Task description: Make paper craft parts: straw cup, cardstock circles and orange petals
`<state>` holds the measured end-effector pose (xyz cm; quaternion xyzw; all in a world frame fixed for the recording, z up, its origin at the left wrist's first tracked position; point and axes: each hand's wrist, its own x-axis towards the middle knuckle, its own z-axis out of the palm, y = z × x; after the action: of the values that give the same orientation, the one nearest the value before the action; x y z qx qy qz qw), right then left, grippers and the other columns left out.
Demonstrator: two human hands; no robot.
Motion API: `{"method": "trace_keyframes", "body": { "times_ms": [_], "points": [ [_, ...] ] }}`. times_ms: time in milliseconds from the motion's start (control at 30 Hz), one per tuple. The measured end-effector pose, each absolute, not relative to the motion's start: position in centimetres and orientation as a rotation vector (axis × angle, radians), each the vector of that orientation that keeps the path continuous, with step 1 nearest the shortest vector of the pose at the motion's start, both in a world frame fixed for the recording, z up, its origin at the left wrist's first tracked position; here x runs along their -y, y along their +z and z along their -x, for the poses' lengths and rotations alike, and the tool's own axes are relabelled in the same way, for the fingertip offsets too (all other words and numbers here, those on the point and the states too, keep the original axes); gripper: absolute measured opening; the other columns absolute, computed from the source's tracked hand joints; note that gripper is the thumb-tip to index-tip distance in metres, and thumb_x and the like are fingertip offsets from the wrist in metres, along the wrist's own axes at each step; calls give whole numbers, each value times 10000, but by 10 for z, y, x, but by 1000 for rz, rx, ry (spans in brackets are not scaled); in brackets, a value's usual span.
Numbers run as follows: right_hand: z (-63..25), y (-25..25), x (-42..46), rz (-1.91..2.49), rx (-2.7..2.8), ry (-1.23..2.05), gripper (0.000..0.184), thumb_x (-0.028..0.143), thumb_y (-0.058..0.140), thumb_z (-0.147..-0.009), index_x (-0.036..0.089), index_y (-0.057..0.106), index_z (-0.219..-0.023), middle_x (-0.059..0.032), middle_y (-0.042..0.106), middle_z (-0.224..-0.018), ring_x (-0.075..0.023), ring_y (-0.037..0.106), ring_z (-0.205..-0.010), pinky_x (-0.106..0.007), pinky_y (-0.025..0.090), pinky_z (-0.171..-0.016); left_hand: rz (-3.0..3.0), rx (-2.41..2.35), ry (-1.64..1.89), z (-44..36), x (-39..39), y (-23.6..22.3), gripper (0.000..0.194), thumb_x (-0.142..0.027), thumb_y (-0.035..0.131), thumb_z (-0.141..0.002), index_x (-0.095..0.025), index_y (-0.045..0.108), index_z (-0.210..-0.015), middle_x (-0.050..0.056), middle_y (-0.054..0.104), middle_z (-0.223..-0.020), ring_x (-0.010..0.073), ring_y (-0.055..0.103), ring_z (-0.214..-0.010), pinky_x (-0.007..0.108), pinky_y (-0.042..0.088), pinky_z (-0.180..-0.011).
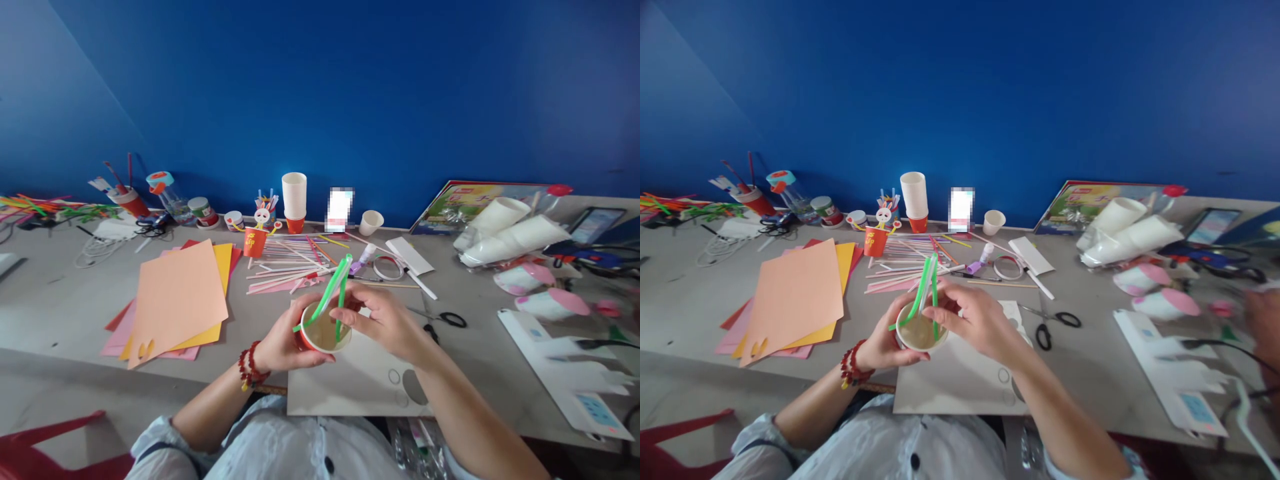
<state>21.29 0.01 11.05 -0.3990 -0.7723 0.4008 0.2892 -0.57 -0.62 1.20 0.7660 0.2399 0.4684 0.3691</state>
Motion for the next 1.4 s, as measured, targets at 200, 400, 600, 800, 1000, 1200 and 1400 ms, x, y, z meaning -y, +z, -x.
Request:
{"method": "trace_keyframes", "body": {
  "times_ms": [200,400,600,800,1000,1200,1400],
  "points": [
    [-213,110,1,1024,2078,1047,249,406,546,-981,210,699,-968,-14,682,-855,-152,597,-761,-244,453,-671,-1998,-606,1206,7,6,14,958,-473,832,-702,-256,322,-1483,173,520,-1406,359,538,-1272,482,455,-1042],
    [-211,111,3,1036,2129,1036,303,408,474,-1015,194,678,-945,-22,680,-851,-150,601,-755,-235,450,-670,-1979,-449,1218,4,3,24,846,-405,838,-715,-253,398,-1421,158,565,-1326,330,573,-1213,463,469,-1008],
    [-211,107,2,1052,2133,1031,307,424,473,-1015,200,679,-980,-18,682,-858,-143,601,-753,-233,426,-659,-1948,-414,1250,2,2,29,729,-381,846,-707,-229,470,-1313,118,617,-1166,306,579,-1163,445,469,-984],
    [-211,108,3,1002,2140,981,279,441,544,-981,201,670,-915,0,636,-776,-128,545,-693,-230,377,-595,-2045,-399,1304,3,2,28,758,-359,836,-718,-242,440,-1354,150,590,-1276,316,579,-1186,433,483,-960],
    [-211,112,6,853,2191,876,218,389,597,-964,202,658,-871,25,557,-683,-110,497,-639,-225,361,-599,-2111,-332,1335,3,2,27,777,-337,833,-719,-247,415,-1368,147,602,-1280,302,594,-1172,417,498,-943],
    [-213,113,6,862,2218,901,187,388,640,-937,203,660,-931,16,598,-735,-118,546,-671,-232,397,-636,-2102,-345,1371,4,3,27,713,-386,789,-766,-259,413,-1358,147,595,-1284,302,601,-1154,430,513,-916],
    [-209,113,9,939,2243,822,169,361,677,-905,218,630,-982,13,640,-765,-129,566,-664,-236,414,-610,-2101,-356,1361,4,3,21,724,-393,792,-762,-241,407,-1357,158,580,-1297,307,592,-1165,446,513,-922]
  ]
}}
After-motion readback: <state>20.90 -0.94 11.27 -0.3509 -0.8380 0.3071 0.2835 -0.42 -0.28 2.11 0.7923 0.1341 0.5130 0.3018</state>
